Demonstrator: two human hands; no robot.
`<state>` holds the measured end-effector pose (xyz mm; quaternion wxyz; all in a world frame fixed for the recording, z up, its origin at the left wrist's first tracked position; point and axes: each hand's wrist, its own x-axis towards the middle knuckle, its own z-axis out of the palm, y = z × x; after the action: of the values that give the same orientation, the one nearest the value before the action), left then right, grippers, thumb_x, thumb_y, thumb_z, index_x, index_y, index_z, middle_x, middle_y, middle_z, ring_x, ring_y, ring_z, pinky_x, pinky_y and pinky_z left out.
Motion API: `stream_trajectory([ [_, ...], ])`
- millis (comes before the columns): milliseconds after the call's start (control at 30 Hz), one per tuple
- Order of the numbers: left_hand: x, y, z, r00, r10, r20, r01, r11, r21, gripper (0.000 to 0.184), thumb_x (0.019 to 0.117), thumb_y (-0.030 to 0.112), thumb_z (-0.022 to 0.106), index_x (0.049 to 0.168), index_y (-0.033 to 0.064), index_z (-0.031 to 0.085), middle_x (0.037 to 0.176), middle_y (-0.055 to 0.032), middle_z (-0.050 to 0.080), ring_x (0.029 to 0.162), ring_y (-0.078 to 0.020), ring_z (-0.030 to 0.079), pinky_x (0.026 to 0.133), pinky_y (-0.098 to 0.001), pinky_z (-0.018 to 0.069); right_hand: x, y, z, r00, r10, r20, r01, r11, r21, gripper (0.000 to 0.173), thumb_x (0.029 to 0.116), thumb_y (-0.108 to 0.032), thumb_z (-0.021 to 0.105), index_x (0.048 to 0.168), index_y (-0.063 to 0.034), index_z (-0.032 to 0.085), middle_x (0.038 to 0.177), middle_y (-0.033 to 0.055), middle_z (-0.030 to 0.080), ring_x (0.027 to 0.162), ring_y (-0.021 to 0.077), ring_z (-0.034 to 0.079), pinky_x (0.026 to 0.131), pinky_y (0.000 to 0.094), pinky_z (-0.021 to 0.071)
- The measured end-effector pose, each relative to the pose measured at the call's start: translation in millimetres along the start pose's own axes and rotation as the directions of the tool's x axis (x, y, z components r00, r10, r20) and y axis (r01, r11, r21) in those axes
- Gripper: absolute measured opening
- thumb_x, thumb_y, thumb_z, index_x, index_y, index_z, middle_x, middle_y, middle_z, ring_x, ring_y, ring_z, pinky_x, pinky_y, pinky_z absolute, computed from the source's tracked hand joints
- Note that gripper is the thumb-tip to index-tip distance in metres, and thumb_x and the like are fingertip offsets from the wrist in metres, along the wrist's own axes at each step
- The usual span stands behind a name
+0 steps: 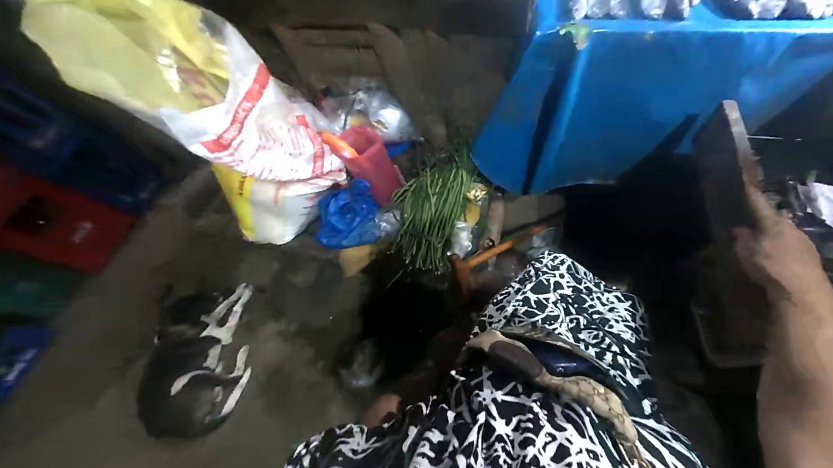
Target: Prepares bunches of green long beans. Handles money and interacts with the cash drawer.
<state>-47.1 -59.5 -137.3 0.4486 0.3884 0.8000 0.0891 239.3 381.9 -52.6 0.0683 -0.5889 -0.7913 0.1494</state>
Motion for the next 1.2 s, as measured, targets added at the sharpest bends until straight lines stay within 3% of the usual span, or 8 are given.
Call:
stream_trajectory([
  [67,27,50,-18,0.973,-0.207,0.099,0.222,0.959,-0.179,0.042,0.1117,0.014,0.04,0.15,-0.0036,0.044,0.154,-0.0209,0.048,0.142,-0.0295,0.046,0.118,-0.0455,0.0331,-2,1,-1,1.0,-0.023,-0.012,0.023,0.999,0.041,0.064,0.1051,-0.016,0.05,0.164,-0.0233,0.027,0.149,0.034,0.046,0.13,0.0558,0.051,0.103,0.072,0.0412],
  [200,34,68,-38,0.986,-0.163,0.033,0.166,0.952,-0.256,0.04,0.112,0.016,0.041,0.143,-0.0072,0.049,0.143,-0.0273,0.054,0.13,-0.0349,0.054,0.111,-0.0428,0.0405,-4,7,1,0.997,-0.065,-0.035,0.067,0.995,0.073,0.065,0.1035,-0.017,0.053,0.163,-0.0189,0.028,0.151,0.0308,0.047,0.134,0.054,0.049,0.107,0.072,0.0383],
  [333,108,-5,-23,0.993,-0.114,0.012,0.115,0.991,-0.07,0.041,0.1082,0.028,0.049,0.136,0.0,0.061,0.135,-0.025,0.062,0.126,-0.0412,0.059,0.106,-0.0622,0.0446,-5,8,2,0.997,-0.049,-0.051,0.053,0.995,0.083,0.064,0.103,-0.019,0.055,0.163,-0.0194,0.031,0.151,0.0309,0.047,0.134,0.0536,0.05,0.106,0.073,0.0387],
  [467,181,-4,-88,0.956,-0.1,-0.275,0.061,0.987,-0.147,0.036,0.1054,0.026,0.053,0.124,-0.003,0.064,0.121,-0.0255,0.066,0.116,-0.0384,0.065,0.102,-0.0572,0.0495,-2,13,7,0.995,-0.068,-0.079,0.074,0.994,0.078,0.067,0.1012,-0.016,0.054,0.163,-0.02,0.029,0.153,0.0285,0.045,0.136,0.0518,0.048,0.107,0.0726,0.0378],
  [600,194,27,-153,0.761,-0.097,-0.641,0.0,0.989,-0.15,0.031,0.1043,0.019,0.056,0.125,-0.0034,0.061,0.124,-0.0277,0.064,0.116,-0.0436,0.064,0.098,-0.0613,0.0515,-3,7,7,0.995,-0.049,-0.082,0.057,0.994,0.096,0.068,0.1007,-0.015,0.055,0.163,-0.021,0.03,0.151,0.0277,0.049,0.136,0.0492,0.05,0.108,0.0706,0.0386],
  [733,181,68,-185,0.767,-0.216,-0.604,0.184,0.976,-0.115,0.063,0.0971,0.029,0.07,0.142,-0.0103,0.048,0.15,-0.0325,0.043,0.139,-0.0462,0.046,0.112,-0.0575,0.042,-6,4,5,0.996,-0.022,-0.082,0.027,0.998,0.064,0.068,0.1008,-0.016,0.056,0.163,-0.022,0.029,0.149,0.0296,0.05,0.134,0.0512,0.051,0.106,0.0722,0.0385],
  [867,281,7,-200,0.734,-0.342,-0.587,0.275,0.94,-0.203,0.066,0.0805,0.046,0.08,0.12,-0.0052,0.066,0.128,-0.0298,0.062,0.12,-0.0458,0.061,0.096,-0.0664,0.0499,-3,5,6,0.996,0.014,-0.088,-0.014,1.0,0.005,0.069,0.1013,-0.017,0.056,0.164,-0.0232,0.027,0.148,0.0301,0.05,0.133,0.0522,0.052,0.105,0.0732,0.0395],
  [1200,283,4,-197,0.784,-0.329,-0.527,0.219,0.94,-0.261,0.049,0.0957,0.032,0.066,0.132,-0.0004,0.061,0.128,-0.0285,0.063,0.123,-0.0453,0.06,0.1,-0.0664,0.0466,-2,-7,3,0.987,0.158,-0.037,-0.16,0.987,-0.031,0.071,0.1031,-0.022,0.057,0.165,-0.0307,0.023,0.141,0.0309,0.056,0.12,0.0555,0.059,0.095,0.0755,0.0444],
])
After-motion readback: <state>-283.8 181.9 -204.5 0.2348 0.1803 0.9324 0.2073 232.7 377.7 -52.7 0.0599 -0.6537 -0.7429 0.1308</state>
